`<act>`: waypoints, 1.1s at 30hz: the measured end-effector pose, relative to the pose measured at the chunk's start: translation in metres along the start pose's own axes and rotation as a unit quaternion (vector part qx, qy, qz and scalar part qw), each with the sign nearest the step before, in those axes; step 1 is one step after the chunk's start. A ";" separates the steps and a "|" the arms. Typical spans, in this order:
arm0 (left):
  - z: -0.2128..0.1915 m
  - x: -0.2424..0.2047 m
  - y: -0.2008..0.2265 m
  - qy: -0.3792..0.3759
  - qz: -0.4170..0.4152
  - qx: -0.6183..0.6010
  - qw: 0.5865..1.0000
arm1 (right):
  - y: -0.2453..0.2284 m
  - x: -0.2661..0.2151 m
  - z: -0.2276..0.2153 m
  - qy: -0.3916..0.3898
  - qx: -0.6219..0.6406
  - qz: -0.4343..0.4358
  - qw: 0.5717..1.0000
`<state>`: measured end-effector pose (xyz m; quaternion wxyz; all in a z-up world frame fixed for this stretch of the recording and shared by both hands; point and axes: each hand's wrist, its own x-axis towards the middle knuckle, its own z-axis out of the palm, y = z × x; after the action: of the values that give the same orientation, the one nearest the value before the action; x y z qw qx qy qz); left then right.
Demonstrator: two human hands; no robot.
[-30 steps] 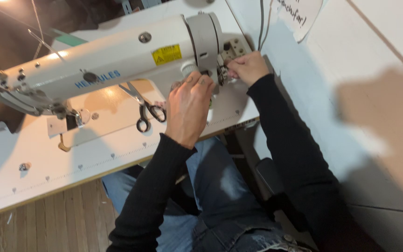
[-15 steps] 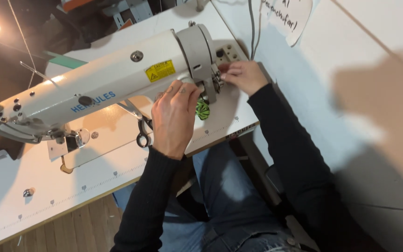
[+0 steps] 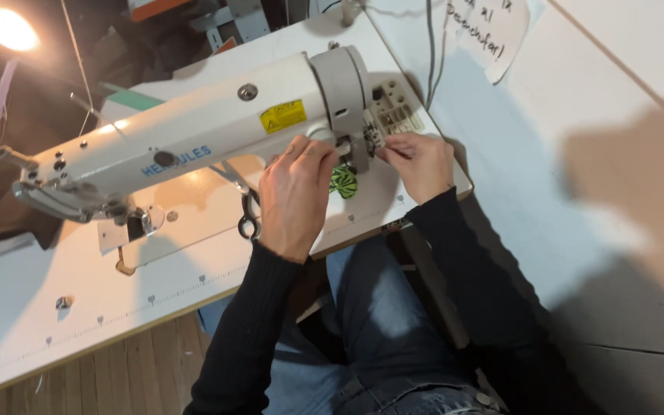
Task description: Preparing a sewing machine by winding and installing a bobbin.
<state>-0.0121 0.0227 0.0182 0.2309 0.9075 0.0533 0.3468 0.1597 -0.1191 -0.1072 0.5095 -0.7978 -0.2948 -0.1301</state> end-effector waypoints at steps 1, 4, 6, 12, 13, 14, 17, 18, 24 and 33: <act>0.001 0.000 -0.001 -0.002 0.013 0.006 1.000 | 0.008 -0.007 0.004 0.006 0.034 0.013 0.999; 0.001 -0.001 0.004 -0.005 0.024 0.012 1.000 | 0.016 -0.011 0.012 0.019 0.075 0.037 0.996; 0.001 0.000 0.006 -0.004 0.023 0.014 1.000 | 0.015 -0.005 0.017 0.027 0.086 0.043 0.995; 0.003 -0.006 0.006 -0.008 0.020 0.020 1.000 | 0.022 0.003 0.033 0.054 0.025 0.050 0.997; 0.004 -0.008 0.007 -0.009 0.020 0.013 1.000 | 0.023 0.005 0.035 0.049 0.042 0.079 0.995; 0.005 -0.009 0.008 -0.009 0.020 0.005 1.000 | 0.025 0.007 0.036 0.044 0.059 0.108 0.991; 0.009 -0.021 0.008 -0.007 0.000 0.020 1.000 | 0.030 0.001 0.034 0.060 0.054 0.084 0.993; 0.009 -0.025 0.010 -0.009 -0.002 0.021 1.000 | 0.023 -0.007 0.026 0.058 0.054 0.086 0.993; 0.019 -0.044 -0.007 -0.009 -0.012 0.007 1.000 | 0.001 -0.043 0.002 0.104 -0.007 0.017 0.994; 0.003 -0.044 -0.017 -0.004 0.017 0.001 1.000 | -0.009 -0.049 0.002 0.146 -0.068 -0.219 0.962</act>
<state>-0.0418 0.0252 -0.0181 0.2241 0.9099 0.0372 0.3471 0.1146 -0.1309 -0.1264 0.4502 -0.7192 -0.3751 -0.3733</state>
